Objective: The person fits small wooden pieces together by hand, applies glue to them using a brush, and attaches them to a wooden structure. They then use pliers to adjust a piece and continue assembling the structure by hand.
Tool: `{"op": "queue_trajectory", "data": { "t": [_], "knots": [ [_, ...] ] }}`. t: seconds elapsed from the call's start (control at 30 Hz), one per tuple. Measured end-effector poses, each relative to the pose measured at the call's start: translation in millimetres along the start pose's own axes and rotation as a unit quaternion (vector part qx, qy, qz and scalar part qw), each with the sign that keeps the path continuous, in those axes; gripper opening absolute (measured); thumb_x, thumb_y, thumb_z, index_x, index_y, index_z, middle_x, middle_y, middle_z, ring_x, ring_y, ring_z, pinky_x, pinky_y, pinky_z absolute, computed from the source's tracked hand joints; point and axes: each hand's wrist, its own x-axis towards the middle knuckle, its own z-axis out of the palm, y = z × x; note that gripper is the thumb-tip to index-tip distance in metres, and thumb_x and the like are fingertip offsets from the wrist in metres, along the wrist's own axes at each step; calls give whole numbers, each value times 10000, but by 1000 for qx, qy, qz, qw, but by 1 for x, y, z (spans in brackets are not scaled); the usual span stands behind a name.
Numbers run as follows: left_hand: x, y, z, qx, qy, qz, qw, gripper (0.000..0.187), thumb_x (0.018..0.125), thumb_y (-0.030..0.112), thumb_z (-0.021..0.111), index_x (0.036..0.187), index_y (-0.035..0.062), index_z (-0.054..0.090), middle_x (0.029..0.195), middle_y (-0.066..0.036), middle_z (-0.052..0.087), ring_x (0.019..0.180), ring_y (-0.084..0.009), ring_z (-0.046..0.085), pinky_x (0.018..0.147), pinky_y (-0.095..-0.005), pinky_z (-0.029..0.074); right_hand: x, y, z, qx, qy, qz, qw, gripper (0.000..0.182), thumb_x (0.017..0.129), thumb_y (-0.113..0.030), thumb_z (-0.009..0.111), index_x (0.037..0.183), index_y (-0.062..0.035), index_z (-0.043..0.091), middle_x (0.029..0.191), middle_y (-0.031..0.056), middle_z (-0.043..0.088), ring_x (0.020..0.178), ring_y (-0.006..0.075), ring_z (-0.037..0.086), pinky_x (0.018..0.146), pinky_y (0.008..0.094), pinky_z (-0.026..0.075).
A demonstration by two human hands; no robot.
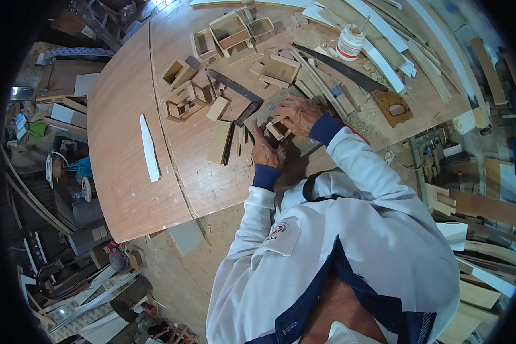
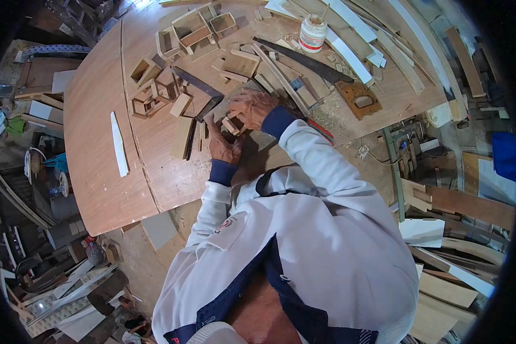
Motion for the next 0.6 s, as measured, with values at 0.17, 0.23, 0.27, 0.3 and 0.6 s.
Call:
{"op": "queue_trajectory", "data": {
  "t": [0.17, 0.23, 0.27, 0.3, 0.6],
  "knots": [
    [1, -1, 2, -4, -6, -29, 1000, 972, 674, 39, 739, 1433, 29, 133, 1194, -225, 558, 778, -294, 653, 680, -352, 525, 5, 3, 2, 15, -31, 13, 999, 210, 775, -123, 617, 981, -127, 657, 956, 78, 654, 983, 297, 563, 880, 410, 466],
    [0, 0, 1, -3, -1, -22, 1000, 974, 671, 33, 734, 1436, 30, 131, 1188, -227, 560, 756, -289, 652, 674, -347, 524, 5, 6, 7, 5, -32, 0, 999, 220, 777, -136, 622, 994, -128, 659, 992, 72, 659, 1012, 307, 562, 908, 421, 458],
    [0, 0, 1, -2, -1, -22, 1000, 974, 671, 33, 734, 1436, 30, 131, 1188, -227, 560, 756, -289, 652, 674, -347, 524, 5, 9, 9, 5, -31, 0, 999, 220, 777, -136, 622, 994, -128, 659, 992, 72, 659, 1012, 307, 562, 908, 421, 458],
    [0, -2, 1, -1, -7, -25, 1000, 975, 672, 32, 732, 1437, 30, 126, 1192, -231, 558, 761, -290, 653, 675, -349, 524, 6, 12, 11, -6, -32, -10, 999, 222, 787, -153, 620, 1005, -131, 660, 1010, 70, 659, 1029, 312, 559, 930, 424, 446],
    [1, 1, 1, -5, -7, -17, 1000, 978, 680, 12, 711, 1445, 33, 101, 1215, -251, 544, 794, -304, 660, 694, -365, 527, 13, 9, 1, 1, -99, -7, 995, 225, 835, -222, 584, 1025, -129, 659, 1085, 72, 647, 1083, 303, 562, 1036, 415, 378]
  ]
}}
